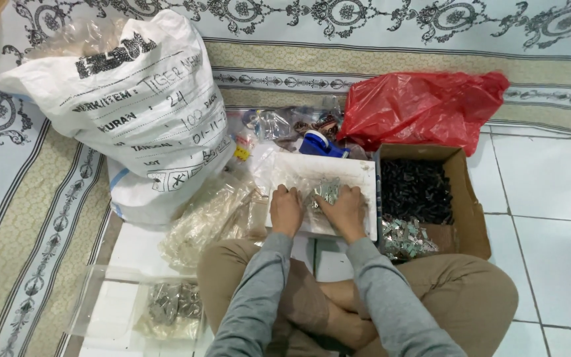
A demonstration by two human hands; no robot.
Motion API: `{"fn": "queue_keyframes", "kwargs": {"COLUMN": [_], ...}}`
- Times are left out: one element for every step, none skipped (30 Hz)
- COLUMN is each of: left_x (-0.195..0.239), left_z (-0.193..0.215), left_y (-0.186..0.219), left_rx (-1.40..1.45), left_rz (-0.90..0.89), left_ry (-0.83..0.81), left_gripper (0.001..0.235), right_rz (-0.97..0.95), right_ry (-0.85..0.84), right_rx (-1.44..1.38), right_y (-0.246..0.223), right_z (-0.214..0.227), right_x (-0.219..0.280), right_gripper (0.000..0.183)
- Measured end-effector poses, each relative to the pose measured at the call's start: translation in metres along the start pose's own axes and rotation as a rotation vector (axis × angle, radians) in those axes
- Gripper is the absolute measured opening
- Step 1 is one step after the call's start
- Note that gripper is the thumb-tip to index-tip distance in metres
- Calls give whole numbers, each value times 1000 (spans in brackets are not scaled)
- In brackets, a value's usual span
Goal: The person sits on the floor and sorts small metal parts from a white box into a cardboard box. They handle the parts by hand, picking them up and placing them into the cardboard box.
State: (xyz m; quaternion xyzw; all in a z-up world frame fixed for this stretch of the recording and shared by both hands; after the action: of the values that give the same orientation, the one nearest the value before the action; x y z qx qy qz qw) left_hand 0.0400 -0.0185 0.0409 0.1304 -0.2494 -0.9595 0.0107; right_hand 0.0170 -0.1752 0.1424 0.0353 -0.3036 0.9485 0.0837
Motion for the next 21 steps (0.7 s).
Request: {"fn": "queue_keyframes", "kwargs": {"left_x": [1, 2, 1, 0, 1, 2, 2, 3, 1, 1, 1, 2, 2, 2, 1, 1, 1, 2, 1, 1, 1], "left_z": [-2, -3, -5, -4, -3, -2, -2, -2, -2, 7, 15, 23, 19, 14, 10, 10, 10, 10, 11, 13, 14], "left_y": [-2, -4, -6, -7, -7, -7, -6, -5, -4, 1, 5, 9, 7, 4, 2, 2, 1, 0, 1, 1, 1], "left_rx": [-2, 2, 7, 7, -4, -16, -11, -10, -9, -5, 5, 15, 17, 27, 36, 38, 48, 58, 61, 63, 66], "left_rz": [-3, -9, -15, -20, -23, -25, -21, -27, -38, -37, -39, -40, -40, -43, -48, -49, -50, -50, -47, -51, -54], "left_ry": [1, -15, -27, -23, -15, -6, -7, -1, 6, 7, -21, -50, -48, -59, -70, -68, -76, -83, -79, -82, -87], "left_gripper": [24, 24, 23, 23, 21, 19, 19, 19, 20, 20, 24, 29, 29, 31, 32, 32, 32, 32, 32, 31, 30], "right_rz": [0, -10, -18, -16, -13, -10, -9, -22, -35, -35, -66, -97, -96, -103, -112, -111, -132, -153, -148, -148, -149], "right_ry": [2, 19, 39, 44, 41, 38, 35, 40, 49, 50, 21, -7, -5, -4, -1, 2, 9, 17, 18, 25, 32], "right_rx": [-3, 26, 56, 54, 40, 27, 33, 48, 62, 66, 39, 11, 13, -7, -28, -27, -28, -28, -25, -34, -43], "right_y": [-2, -5, -8, -8, -7, -6, -2, 2, 7, 4, 3, 2, 4, 6, 8, 20, 33, 46, 50, 54, 58], "right_z": [-4, -9, -12, -15, -18, -21, -25, -29, -32, -29, -26, -24, -26, -29, -31, -39, -46, -53, -56, -59, -61], "right_x": [-2, -4, -7, -9, -10, -11, -15, -18, -23, -22, -20, -17, -18, -19, -20, -28, -37, -45, -48, -51, -54], "right_gripper": [80, 79, 79, 79, 81, 83, 83, 74, 66, 66, 62, 58, 58, 58, 57, 57, 57, 56, 56, 52, 48]}}
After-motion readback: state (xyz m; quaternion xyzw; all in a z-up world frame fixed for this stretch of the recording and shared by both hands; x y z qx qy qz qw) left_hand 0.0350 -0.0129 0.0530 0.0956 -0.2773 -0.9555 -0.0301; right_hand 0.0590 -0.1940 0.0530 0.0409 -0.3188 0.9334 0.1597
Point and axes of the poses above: each hand's wrist, its own x-axis away from the middle knuckle, its own z-axis out of the back of the hand, y = z × x, the point moved 3 cm from there along -x, towards the middle knuckle, and after that the axes turned 1 degree about x, right-handed, at the moved point
